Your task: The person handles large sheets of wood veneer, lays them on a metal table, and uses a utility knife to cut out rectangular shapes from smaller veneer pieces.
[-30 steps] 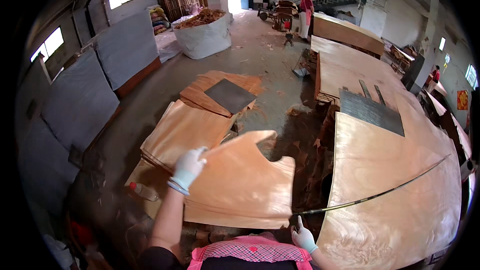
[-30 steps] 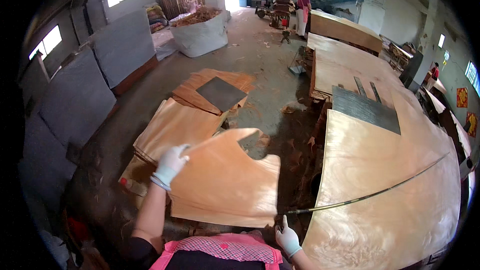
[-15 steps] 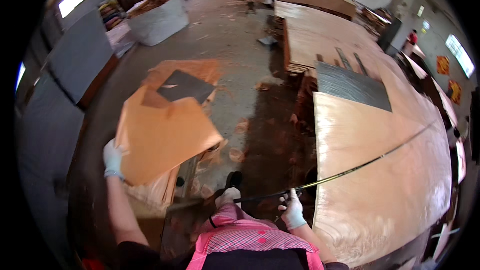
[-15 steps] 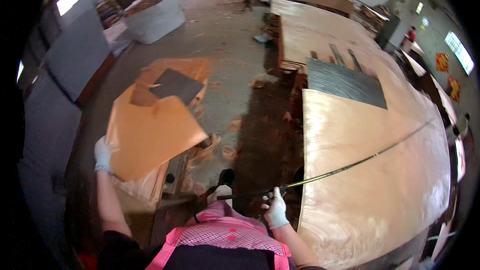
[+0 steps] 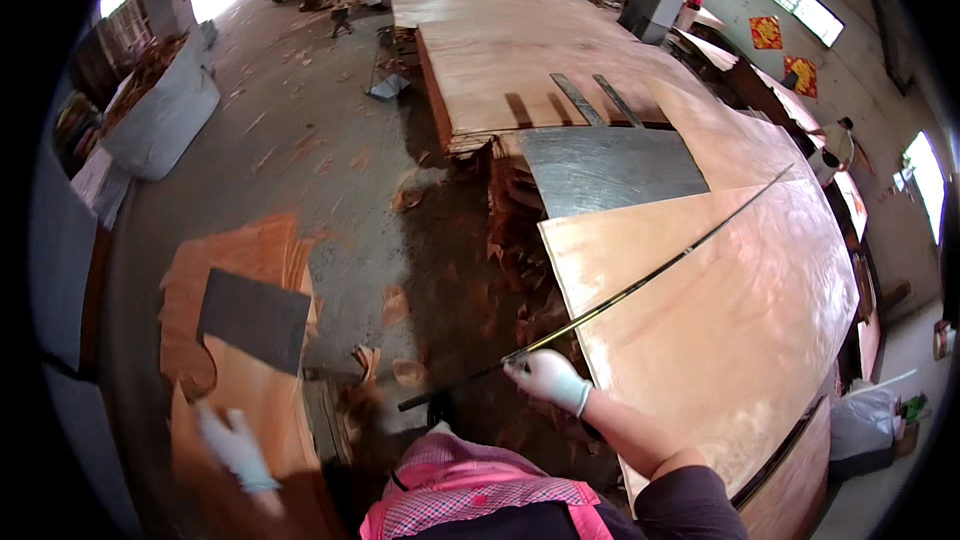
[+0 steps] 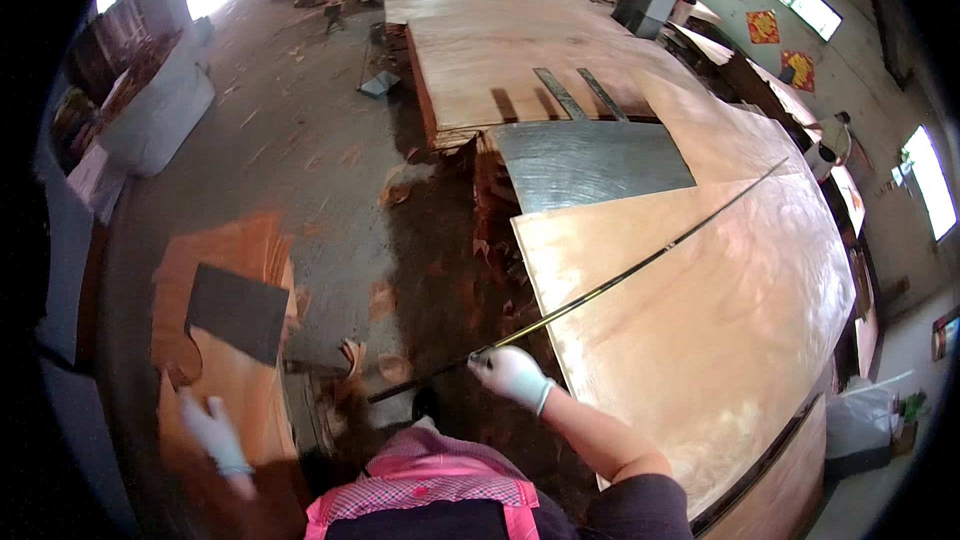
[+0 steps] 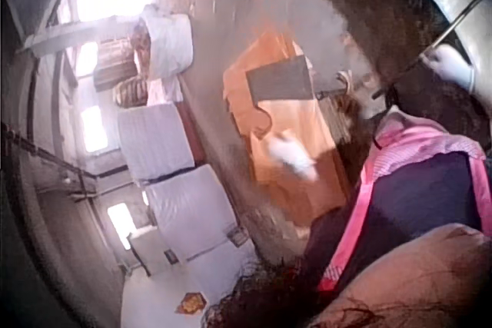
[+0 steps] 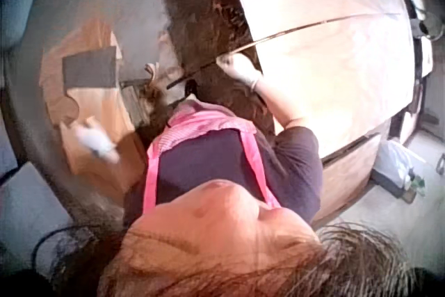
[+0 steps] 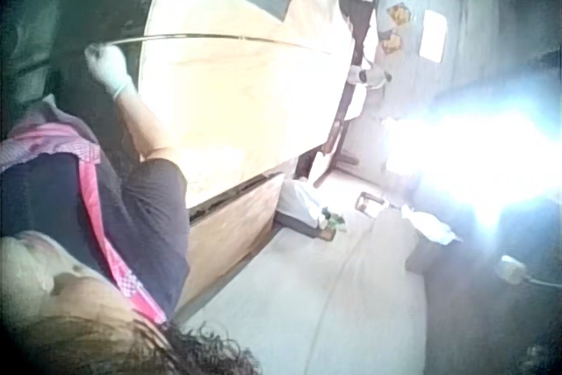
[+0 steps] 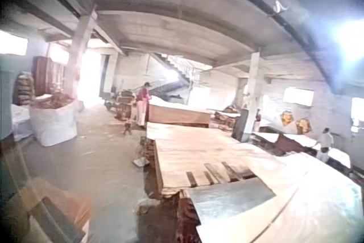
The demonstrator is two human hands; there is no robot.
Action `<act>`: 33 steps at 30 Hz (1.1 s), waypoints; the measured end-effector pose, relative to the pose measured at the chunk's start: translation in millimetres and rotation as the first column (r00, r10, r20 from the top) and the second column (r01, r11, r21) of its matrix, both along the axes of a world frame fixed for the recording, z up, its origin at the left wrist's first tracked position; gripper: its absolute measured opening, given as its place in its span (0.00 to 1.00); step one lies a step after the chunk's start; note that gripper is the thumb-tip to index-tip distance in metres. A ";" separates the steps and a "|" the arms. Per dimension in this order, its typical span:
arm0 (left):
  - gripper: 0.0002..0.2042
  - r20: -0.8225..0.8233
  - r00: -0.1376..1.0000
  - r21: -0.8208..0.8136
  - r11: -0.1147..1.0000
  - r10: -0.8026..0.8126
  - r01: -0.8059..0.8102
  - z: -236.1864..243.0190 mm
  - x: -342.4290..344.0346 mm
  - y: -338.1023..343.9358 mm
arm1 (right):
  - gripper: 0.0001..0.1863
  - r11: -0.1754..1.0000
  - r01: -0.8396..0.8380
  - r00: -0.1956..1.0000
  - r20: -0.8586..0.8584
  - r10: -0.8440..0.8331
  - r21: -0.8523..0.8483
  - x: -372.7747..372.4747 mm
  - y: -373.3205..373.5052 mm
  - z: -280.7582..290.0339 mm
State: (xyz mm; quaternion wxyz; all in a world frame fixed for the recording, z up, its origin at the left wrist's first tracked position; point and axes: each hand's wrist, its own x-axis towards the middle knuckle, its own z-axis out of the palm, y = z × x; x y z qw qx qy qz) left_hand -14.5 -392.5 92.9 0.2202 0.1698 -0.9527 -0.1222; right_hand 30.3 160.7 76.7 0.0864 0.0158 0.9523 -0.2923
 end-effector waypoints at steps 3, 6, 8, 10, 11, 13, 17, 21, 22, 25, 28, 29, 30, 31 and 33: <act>0.39 0.127 0.845 0.426 0.798 -0.520 0.427 -45.7 -26.3 143.3 | 0.23 0.939 0.317 0.943 -0.155 -0.296 0.135 -90.9 49.3 -3.3; 0.42 0.323 0.385 0.245 0.469 -0.865 0.848 -64.0 -44.1 220.1 | 0.35 0.786 0.371 0.919 -0.071 -0.389 0.495 -145.0 82.7 -12.6; 0.36 0.409 0.413 0.456 0.574 -0.814 0.680 -74.2 -44.8 256.4 | 0.37 0.707 0.419 0.861 -0.003 -0.508 0.569 -150.8 110.7 -35.1; 0.28 0.409 0.414 0.418 0.570 -0.814 0.707 -89.9 -52.0 262.2 | 0.35 0.716 0.519 0.832 -0.084 -0.548 0.466 -148.8 114.8 -39.1; 0.23 0.418 0.419 0.415 0.579 -0.807 0.702 -84.9 -52.9 270.0 | 0.35 0.736 0.541 0.824 -0.082 -0.561 0.406 -147.4 117.4 -31.1; 0.21 0.508 0.291 0.472 0.545 -0.811 0.693 -66.1 -51.3 288.4 | 0.34 0.721 0.629 0.766 -0.072 -0.639 0.290 -138.5 123.5 -14.2; 0.21 0.427 0.128 0.519 0.358 -0.895 0.776 -43.9 -21.2 347.3 | 0.27 0.481 0.851 0.449 -0.183 -0.875 -0.211 -75.1 169.0 -19.2; 0.23 0.295 0.075 0.613 0.248 -0.953 0.750 -32.6 17.9 368.3 | 0.18 0.042 0.674 0.208 0.135 -0.969 -0.737 0.4 178.4 -2.5; 0.23 0.291 0.034 0.635 0.220 -0.956 0.740 -34.0 26.2 370.1 | 0.17 -0.007 0.600 0.127 0.104 -0.986 -0.800 24.1 176.9 5.4; 0.23 0.237 -0.021 0.704 0.157 -0.971 0.692 -54.9 52.1 377.1 | 0.13 -0.372 0.341 0.023 0.403 -0.915 -0.863 110.2 168.9 15.4; 0.21 0.272 -0.150 0.851 0.164 -0.951 0.498 -59.4 85.7 407.5 | 0.10 -0.453 0.216 -0.275 0.391 -0.878 -0.865 227.1 171.3 -22.1; 0.20 0.318 -0.259 0.921 0.232 -0.912 0.314 -55.4 101.4 420.4 | 0.11 -0.488 0.159 -0.377 0.404 -0.833 -0.858 275.6 170.7 -48.3; 0.20 0.331 -0.246 0.914 0.244 -0.911 0.324 -56.8 103.1 421.1 | 0.12 -0.549 0.086 -0.379 0.482 -0.790 -0.831 289.4 154.9 -50.3; 0.19 0.348 -0.263 0.936 0.317 -0.900 0.155 -58.7 108.7 429.5 | 0.12 -0.585 0.021 -0.348 0.543 -0.764 -0.811 318.8 145.7 -63.7; 0.18 0.388 -0.284 0.917 0.398 -0.877 0.025 -53.5 123.8 442.4 | 0.13 -0.646 -0.098 -0.375 0.629 -0.681 -0.757 365.4 115.2 -83.5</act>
